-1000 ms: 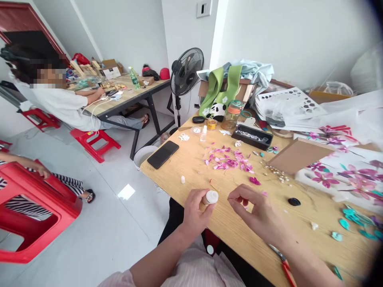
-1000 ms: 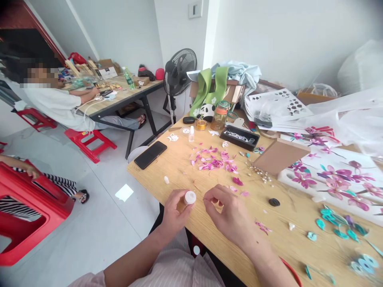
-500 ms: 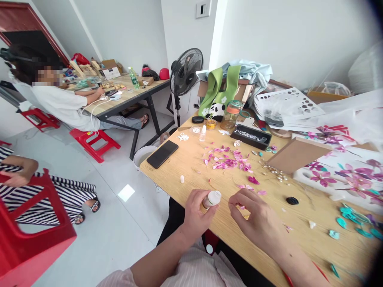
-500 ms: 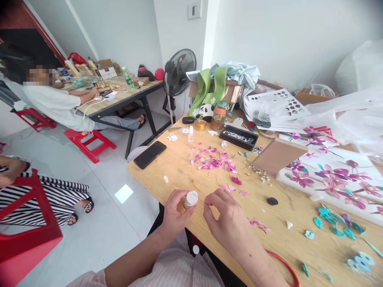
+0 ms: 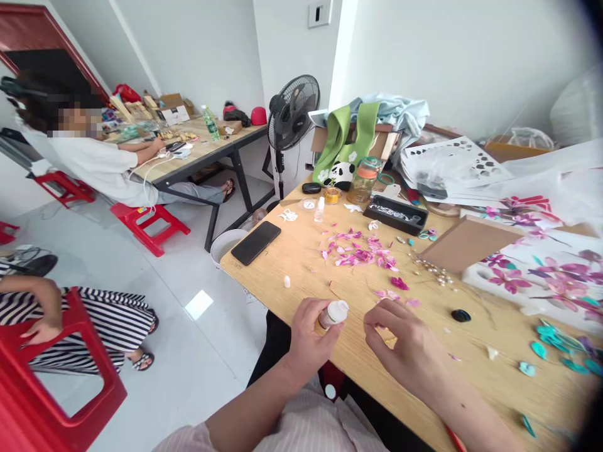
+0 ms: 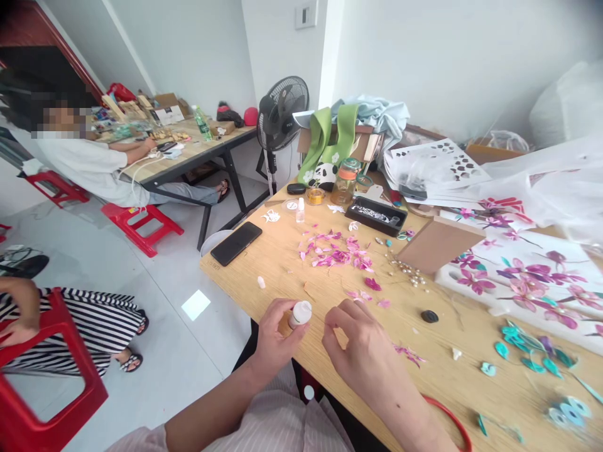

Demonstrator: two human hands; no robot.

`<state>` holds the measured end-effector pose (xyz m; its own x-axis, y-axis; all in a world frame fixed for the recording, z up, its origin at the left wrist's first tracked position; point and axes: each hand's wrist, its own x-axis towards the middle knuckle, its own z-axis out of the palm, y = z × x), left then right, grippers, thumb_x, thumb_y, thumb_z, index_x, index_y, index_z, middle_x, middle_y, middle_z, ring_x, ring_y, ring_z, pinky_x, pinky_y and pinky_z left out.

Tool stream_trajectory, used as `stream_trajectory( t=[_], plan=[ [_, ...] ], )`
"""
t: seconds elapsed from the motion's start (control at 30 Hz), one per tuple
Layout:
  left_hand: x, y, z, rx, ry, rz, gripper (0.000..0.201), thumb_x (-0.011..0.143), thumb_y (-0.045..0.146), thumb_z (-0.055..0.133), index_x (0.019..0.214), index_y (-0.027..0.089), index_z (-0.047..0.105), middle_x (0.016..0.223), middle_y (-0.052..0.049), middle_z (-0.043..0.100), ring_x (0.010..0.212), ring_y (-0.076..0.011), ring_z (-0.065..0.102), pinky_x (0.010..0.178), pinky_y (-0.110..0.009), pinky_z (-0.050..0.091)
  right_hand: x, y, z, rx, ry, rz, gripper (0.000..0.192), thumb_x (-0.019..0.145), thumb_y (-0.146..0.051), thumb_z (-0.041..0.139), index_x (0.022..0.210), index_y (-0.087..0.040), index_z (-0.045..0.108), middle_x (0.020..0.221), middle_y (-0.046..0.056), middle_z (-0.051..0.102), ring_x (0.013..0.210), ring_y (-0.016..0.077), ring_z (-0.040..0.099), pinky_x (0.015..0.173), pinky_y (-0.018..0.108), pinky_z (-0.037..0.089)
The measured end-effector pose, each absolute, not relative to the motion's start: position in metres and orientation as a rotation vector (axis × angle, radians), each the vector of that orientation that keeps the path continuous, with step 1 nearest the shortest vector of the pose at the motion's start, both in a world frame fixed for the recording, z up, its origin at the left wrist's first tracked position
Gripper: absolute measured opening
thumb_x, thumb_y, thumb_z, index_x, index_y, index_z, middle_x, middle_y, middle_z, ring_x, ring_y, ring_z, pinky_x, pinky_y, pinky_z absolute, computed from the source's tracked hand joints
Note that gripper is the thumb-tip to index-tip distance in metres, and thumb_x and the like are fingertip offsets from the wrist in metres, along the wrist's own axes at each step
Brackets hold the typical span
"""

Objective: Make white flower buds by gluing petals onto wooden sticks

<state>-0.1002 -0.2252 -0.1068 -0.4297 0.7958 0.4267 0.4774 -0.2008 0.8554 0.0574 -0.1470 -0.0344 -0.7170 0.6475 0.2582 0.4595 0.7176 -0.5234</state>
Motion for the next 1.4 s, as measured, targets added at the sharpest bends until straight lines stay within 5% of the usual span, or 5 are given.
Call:
stream_trajectory(
  t=[1.4],
  plan=[
    [-0.098,-0.225,-0.103,1.448,1.807,1.640,0.027,0.078,0.015,0.070,0.102,0.021,0.059,0.096,-0.002,0.065,0.091,-0.0172,0.060,0.084,-0.033,0.050,0.050,-0.161,-0.023,-0.723,-2.560,0.261,0.016,0.093,-0.017,0.045,0.079,-0.018,0.052,0.077,0.004,0.049,0.073,0.0186,0.046,0.063,0.032,0.037]
  ],
)
